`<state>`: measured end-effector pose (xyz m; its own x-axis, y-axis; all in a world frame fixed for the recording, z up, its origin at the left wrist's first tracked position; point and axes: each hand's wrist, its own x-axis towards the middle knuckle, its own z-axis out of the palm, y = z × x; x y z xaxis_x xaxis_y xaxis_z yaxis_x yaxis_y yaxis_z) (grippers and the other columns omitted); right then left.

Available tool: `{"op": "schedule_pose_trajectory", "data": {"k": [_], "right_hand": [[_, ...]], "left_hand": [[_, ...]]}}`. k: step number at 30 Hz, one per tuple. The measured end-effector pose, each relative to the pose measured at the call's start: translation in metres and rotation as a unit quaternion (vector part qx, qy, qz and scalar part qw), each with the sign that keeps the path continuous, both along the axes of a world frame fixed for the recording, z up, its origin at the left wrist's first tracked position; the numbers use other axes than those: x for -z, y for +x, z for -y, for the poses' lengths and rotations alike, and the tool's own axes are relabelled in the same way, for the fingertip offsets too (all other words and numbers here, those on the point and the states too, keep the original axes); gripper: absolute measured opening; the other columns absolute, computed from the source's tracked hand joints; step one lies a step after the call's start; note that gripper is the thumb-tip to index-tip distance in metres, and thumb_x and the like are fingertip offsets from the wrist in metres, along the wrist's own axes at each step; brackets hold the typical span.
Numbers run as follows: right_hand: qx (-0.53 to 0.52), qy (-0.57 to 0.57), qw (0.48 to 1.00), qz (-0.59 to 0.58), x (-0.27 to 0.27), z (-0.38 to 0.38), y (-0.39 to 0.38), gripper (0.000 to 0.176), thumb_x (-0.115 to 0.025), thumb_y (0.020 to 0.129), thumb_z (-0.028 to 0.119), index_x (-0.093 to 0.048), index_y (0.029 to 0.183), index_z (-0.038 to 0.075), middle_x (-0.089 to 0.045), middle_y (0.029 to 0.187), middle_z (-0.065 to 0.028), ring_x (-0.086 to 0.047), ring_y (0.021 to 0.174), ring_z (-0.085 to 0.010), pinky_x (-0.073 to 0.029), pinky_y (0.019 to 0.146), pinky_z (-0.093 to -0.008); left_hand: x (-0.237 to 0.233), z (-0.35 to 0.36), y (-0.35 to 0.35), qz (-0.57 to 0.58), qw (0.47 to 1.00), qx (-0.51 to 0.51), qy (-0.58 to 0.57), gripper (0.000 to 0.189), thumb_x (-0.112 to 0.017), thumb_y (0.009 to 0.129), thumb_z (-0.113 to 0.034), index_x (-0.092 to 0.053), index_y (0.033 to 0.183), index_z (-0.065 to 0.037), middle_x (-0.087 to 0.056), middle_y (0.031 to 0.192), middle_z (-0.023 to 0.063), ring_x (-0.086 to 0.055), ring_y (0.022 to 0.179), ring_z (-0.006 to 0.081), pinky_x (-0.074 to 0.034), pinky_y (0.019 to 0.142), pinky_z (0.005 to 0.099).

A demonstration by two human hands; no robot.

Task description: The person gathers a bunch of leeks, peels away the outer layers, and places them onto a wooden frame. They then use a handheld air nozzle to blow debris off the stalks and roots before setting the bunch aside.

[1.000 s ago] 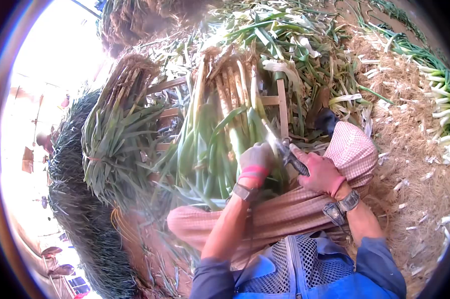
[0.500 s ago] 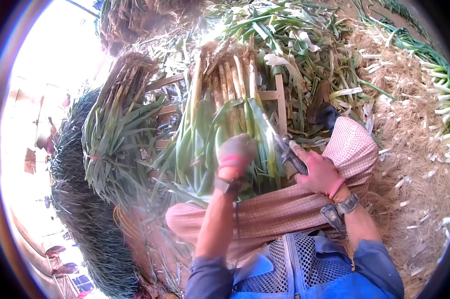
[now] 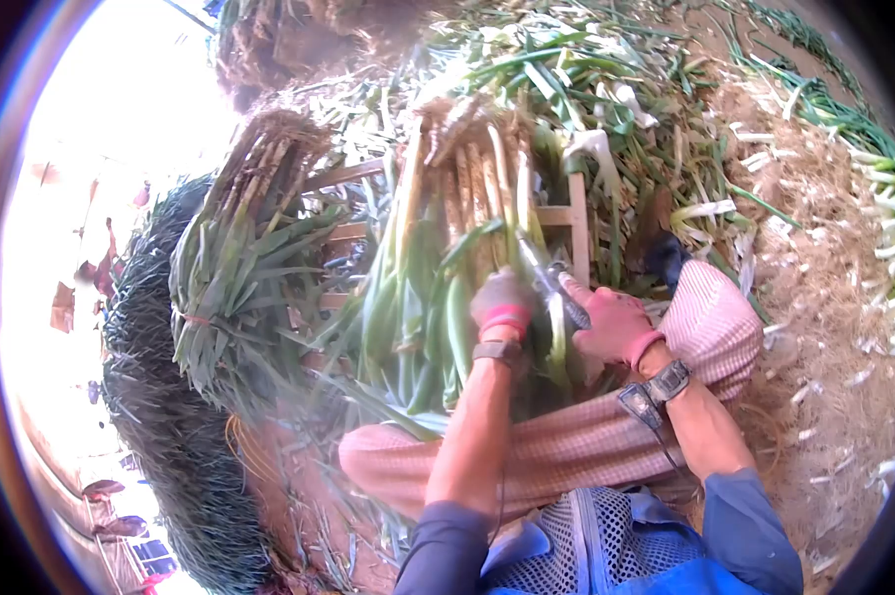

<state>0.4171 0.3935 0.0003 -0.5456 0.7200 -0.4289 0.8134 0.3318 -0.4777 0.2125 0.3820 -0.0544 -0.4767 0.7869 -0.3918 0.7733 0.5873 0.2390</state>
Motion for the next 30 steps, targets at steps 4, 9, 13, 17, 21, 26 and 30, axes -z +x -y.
{"op": "schedule_pose_trajectory", "data": {"k": [4,9,13,17,21,26,30], "right_hand": [[0.011,0.059,0.998,-0.037,0.010,-0.039,-0.023,0.083,-0.068,0.075,0.031,-0.051,0.155,0.019,-0.070,0.116,-0.0243,-0.069,0.109,-0.0443,-0.054,0.101,-0.0529],[0.011,0.056,0.998,0.012,-0.004,-0.088,-0.060,0.091,-0.068,0.073,0.030,-0.046,0.161,0.025,-0.073,0.113,-0.0232,-0.071,0.107,-0.0424,-0.054,0.101,-0.0499],[0.033,0.053,0.998,0.004,-0.015,-0.112,-0.085,0.087,-0.065,0.074,0.027,-0.050,0.159,0.021,-0.073,0.121,-0.0202,-0.070,0.112,-0.0414,-0.053,0.103,-0.0487],[0.032,0.050,0.998,-0.023,-0.002,-0.101,-0.075,0.088,-0.067,0.075,0.029,-0.047,0.160,0.021,-0.071,0.121,-0.0233,-0.069,0.112,-0.0424,-0.053,0.103,-0.0488],[0.021,0.054,0.998,0.002,-0.008,-0.061,-0.043,0.090,-0.069,0.076,0.033,-0.044,0.162,0.024,-0.070,0.119,-0.0250,-0.069,0.112,-0.0443,-0.054,0.102,-0.0500],[0.032,0.025,0.999,-0.009,-0.010,0.003,0.023,0.091,-0.071,0.077,0.039,-0.043,0.162,0.026,-0.067,0.119,-0.0213,-0.067,0.113,-0.0426,-0.051,0.102,-0.0512],[0.007,-0.031,0.999,0.007,-0.012,0.034,0.052,0.093,-0.070,0.080,0.041,-0.037,0.165,0.027,-0.064,0.119,-0.0211,-0.064,0.116,-0.0425,-0.049,0.105,-0.0503]], "left_hand": [[0.007,-0.011,0.001,-0.054,0.998,0.017,0.017,0.031,-0.061,0.097,-0.031,-0.075,0.111,-0.007,-0.077,0.111,0.0207,-0.077,0.103,0.0378,-0.062,0.085,0.0480],[0.002,-0.028,-0.010,0.046,0.998,-0.023,-0.019,0.032,-0.060,0.097,-0.027,-0.074,0.117,-0.005,-0.076,0.116,0.0237,-0.075,0.109,0.0399,-0.060,0.091,0.0507],[0.008,-0.030,-0.012,0.071,0.996,-0.029,-0.047,0.033,-0.065,0.094,-0.027,-0.079,0.115,-0.006,-0.076,0.118,0.0220,-0.074,0.112,0.0385,-0.059,0.094,0.0506],[0.009,-0.026,-0.010,0.109,0.993,-0.029,-0.047,0.040,-0.067,0.091,-0.031,-0.079,0.116,-0.002,-0.075,0.120,0.0237,-0.073,0.114,0.0408,-0.059,0.093,0.0487],[0.000,-0.017,-0.005,0.167,0.983,-0.072,-0.033,0.045,-0.070,0.087,-0.041,-0.079,0.111,-0.004,-0.076,0.113,0.0247,-0.075,0.107,0.0406,-0.058,0.089,0.0457],[0.000,0.027,0.012,0.268,0.963,-0.023,0.008,0.051,-0.066,0.085,-0.043,-0.078,0.098,0.005,-0.075,0.094,0.0301,-0.076,0.092,0.0396,-0.057,0.083,0.0471],[0.018,0.056,0.020,0.205,0.979,0.007,0.008,0.048,-0.065,0.087,-0.049,-0.080,0.101,-0.004,-0.077,0.102,0.0231,-0.074,0.102,0.0396,-0.056,0.093,0.0469]]}}
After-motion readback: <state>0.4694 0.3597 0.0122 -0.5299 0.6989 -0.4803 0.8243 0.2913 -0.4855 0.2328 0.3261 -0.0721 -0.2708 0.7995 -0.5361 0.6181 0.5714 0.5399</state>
